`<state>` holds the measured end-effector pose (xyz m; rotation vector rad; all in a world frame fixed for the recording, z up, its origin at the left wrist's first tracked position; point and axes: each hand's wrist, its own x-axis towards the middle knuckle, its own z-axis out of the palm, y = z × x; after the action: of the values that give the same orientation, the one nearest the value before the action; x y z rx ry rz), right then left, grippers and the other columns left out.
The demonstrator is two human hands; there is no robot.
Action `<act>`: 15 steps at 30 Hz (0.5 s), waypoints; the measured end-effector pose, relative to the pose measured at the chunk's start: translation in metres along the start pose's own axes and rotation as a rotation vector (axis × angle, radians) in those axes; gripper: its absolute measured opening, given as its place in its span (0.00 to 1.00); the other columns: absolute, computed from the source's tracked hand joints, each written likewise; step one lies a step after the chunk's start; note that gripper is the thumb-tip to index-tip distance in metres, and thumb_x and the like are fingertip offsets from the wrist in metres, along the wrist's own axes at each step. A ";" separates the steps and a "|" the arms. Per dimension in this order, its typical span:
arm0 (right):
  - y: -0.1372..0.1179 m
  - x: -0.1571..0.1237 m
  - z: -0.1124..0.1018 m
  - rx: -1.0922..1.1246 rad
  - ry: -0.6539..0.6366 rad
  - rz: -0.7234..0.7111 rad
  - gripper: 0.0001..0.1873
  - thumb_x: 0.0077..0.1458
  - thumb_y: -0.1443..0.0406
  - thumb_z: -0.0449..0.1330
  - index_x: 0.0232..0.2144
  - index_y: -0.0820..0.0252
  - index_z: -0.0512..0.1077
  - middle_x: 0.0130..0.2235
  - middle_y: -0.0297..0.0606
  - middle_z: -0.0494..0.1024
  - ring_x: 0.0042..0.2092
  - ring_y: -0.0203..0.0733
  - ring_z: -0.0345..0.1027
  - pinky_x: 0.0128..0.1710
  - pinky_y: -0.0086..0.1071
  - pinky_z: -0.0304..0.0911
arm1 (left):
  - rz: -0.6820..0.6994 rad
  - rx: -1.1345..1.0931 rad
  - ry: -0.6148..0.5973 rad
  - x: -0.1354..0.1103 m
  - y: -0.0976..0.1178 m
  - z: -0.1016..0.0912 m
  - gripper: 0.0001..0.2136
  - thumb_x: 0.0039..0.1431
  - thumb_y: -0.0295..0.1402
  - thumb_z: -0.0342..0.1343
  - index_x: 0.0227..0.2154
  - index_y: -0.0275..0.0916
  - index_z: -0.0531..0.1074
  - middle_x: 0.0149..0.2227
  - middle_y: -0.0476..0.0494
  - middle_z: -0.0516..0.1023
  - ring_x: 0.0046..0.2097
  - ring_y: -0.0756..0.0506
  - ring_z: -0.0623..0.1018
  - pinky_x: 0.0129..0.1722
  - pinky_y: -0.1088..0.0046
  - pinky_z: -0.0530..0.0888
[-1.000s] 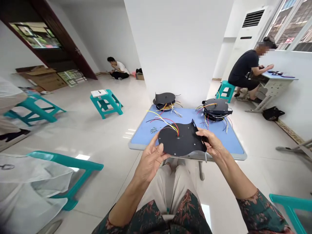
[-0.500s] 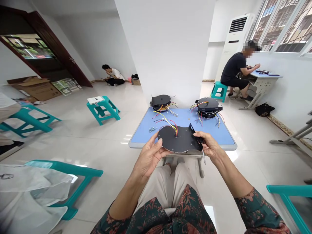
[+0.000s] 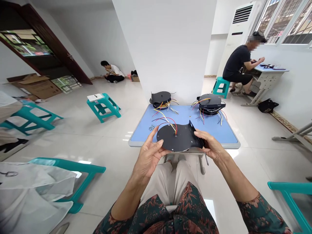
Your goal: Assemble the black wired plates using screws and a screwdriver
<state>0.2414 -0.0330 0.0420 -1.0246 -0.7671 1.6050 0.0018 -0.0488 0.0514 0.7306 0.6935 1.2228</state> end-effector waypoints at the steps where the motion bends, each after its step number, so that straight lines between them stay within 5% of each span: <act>1: 0.001 -0.002 0.002 0.023 0.004 0.009 0.18 0.39 0.60 0.75 0.28 0.60 0.71 0.21 0.26 0.64 0.16 0.22 0.44 0.09 0.18 0.34 | -0.002 -0.009 0.001 0.001 0.000 -0.001 0.44 0.52 0.32 0.69 0.69 0.41 0.53 0.28 0.52 0.77 0.31 0.48 0.80 0.44 0.60 0.81; 7: 0.004 -0.001 0.009 0.112 -0.024 0.062 0.24 0.36 0.54 0.77 0.28 0.60 0.70 0.23 0.30 0.67 0.19 0.26 0.52 0.10 0.16 0.34 | 0.008 -0.019 0.004 0.006 -0.001 -0.004 0.44 0.53 0.32 0.68 0.70 0.47 0.51 0.31 0.52 0.79 0.32 0.49 0.80 0.46 0.59 0.80; 15: 0.020 0.004 0.017 0.138 -0.174 -0.074 0.34 0.32 0.46 0.77 0.37 0.57 0.73 0.27 0.33 0.68 0.24 0.31 0.55 0.11 0.19 0.32 | 0.085 -0.027 0.042 0.004 0.000 -0.002 0.40 0.55 0.33 0.66 0.69 0.51 0.55 0.42 0.48 0.80 0.37 0.49 0.80 0.48 0.62 0.80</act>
<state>0.2172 -0.0343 0.0313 -0.7567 -0.7890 1.6739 0.0012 -0.0450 0.0497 0.7202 0.6850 1.3262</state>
